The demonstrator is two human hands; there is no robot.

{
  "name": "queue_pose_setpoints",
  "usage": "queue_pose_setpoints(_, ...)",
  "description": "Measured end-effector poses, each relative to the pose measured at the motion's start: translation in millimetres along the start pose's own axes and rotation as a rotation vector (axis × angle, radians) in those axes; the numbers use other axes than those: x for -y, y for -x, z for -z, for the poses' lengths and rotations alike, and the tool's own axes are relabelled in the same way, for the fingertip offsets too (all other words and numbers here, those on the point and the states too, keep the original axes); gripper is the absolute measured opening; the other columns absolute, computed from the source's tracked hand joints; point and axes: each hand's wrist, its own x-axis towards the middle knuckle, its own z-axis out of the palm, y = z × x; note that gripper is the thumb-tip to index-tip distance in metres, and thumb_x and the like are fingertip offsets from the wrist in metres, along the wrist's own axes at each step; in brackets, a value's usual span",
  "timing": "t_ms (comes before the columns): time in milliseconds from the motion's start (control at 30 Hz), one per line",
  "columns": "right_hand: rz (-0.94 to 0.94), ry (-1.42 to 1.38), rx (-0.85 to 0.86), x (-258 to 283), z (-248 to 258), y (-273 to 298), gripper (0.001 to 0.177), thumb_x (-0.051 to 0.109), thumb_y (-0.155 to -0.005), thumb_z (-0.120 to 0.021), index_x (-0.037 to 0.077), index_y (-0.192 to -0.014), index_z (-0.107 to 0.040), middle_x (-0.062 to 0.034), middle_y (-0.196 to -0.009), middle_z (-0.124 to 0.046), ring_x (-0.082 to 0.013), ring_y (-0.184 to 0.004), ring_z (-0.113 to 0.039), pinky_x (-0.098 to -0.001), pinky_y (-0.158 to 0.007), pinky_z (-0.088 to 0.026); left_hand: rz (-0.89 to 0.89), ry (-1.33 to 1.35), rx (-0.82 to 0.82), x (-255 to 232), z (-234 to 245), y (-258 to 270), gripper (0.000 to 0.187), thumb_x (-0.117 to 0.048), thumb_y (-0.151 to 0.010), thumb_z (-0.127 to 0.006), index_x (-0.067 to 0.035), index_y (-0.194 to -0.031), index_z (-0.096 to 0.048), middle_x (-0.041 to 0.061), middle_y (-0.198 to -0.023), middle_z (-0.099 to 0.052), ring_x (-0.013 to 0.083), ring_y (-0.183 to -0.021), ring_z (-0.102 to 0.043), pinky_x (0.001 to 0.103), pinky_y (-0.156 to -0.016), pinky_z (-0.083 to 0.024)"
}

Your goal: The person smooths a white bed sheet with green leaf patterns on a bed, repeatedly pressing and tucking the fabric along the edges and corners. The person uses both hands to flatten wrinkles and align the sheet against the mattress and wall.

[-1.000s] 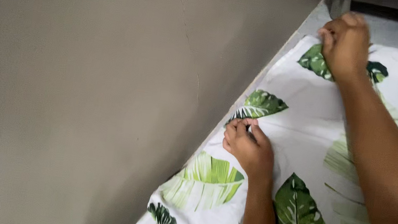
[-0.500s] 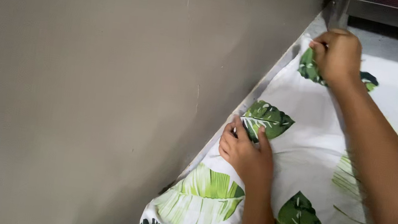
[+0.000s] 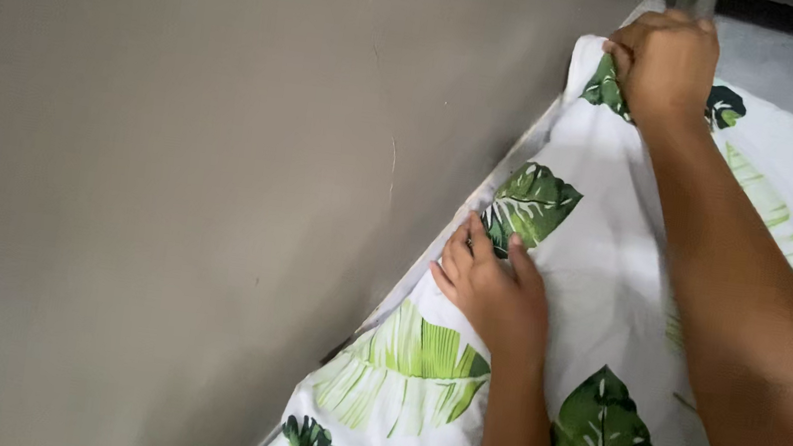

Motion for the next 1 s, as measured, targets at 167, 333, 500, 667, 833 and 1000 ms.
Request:
queue_pose_setpoints(167, -0.103, -0.236, 0.072, -5.0, -6.5, -1.1, 0.009, 0.016, -0.099, -0.07, 0.01, -0.101, -0.077, -0.005, -0.106, -0.075, -0.0239, -0.094, -0.064, -0.0392, -0.093, -0.046, 0.306, 0.076, 0.165, 1.2, 18.1, -12.3, 0.02, -0.014, -0.091, -0.069, -0.005, -0.108, -0.074, 0.01, -0.114, -0.07, 0.0297, -0.111, -0.061, 0.048, -0.111, -0.039)
queue_pose_setpoints(333, -0.141, -0.225, 0.092, 13.3, 30.9, -11.2, 0.011, 0.015, -0.096, -0.074, 0.006, -0.1, -0.079, -0.0095, -0.104, -0.074, -0.0302, -0.105, -0.064, -0.0507, -0.106, -0.043, 0.331, 0.171, 0.173, 11.4, 28.3, -23.1, 0.02, -0.019, -0.092, -0.066, -0.009, -0.106, -0.076, 0.007, -0.115, -0.076, 0.0234, -0.113, -0.07, 0.042, -0.113, -0.048)
queue_pose_setpoints(500, -0.041, -0.106, -0.013, 50.9, 93.6, 5.4, 0.047, 0.016, -0.1, -0.073, -0.004, -0.141, -0.062, -0.0238, -0.144, -0.056, -0.0387, -0.133, -0.049, -0.0574, -0.106, -0.035, 0.021, 0.074, 0.09, 13.1, 17.7, -18.2, 0.053, -0.033, -0.097, -0.062, -0.004, -0.141, -0.058, 0.017, -0.15, -0.056, 0.0355, -0.15, -0.037, 0.059, -0.124, -0.005)
queue_pose_setpoints(667, -0.076, -0.155, 0.44, 92.5, 140.3, 55.8, 0.05, 0.037, -0.111, -0.057, 0.005, -0.149, -0.055, -0.0161, -0.157, -0.05, -0.0344, -0.153, -0.039, -0.0593, -0.121, -0.027, 0.01, -0.041, 0.232, 26.1, -1.2, -13.6, 0.062, -0.037, -0.096, -0.057, -0.001, -0.147, -0.05, 0.02, -0.155, -0.048, 0.0375, -0.152, -0.031, 0.06, -0.123, -0.004)
queue_pose_setpoints(833, -0.076, 0.009, 0.601, 154.8, 183.6, 112.5, 0.073, 0.053, -0.1, -0.031, 0.013, -0.161, -0.026, -0.0107, -0.168, -0.024, -0.0306, -0.153, -0.019, -0.0586, -0.121, -0.011, -0.124, -0.13, 0.096, 33.9, -11.7, -0.7, 0.061, -0.033, -0.099, -0.053, 0.001, -0.149, -0.049, 0.022, -0.155, -0.049, 0.0391, -0.152, -0.035, 0.06, -0.127, -0.009)
queue_pose_setpoints(1000, -0.087, 0.026, 0.654, 205.8, 214.5, 146.0, 0.063, 0.041, -0.103, -0.021, 0.019, -0.162, -0.019, -0.0032, -0.171, -0.014, -0.0264, -0.156, -0.012, -0.057, -0.122, -0.006, -0.128, -0.079, 0.166, 40.3, 5.4, 5.5, 0.062, -0.031, -0.101, -0.05, 0.004, -0.152, -0.045, 0.025, -0.157, -0.049, 0.0404, -0.153, -0.036, 0.055, -0.129, -0.015)
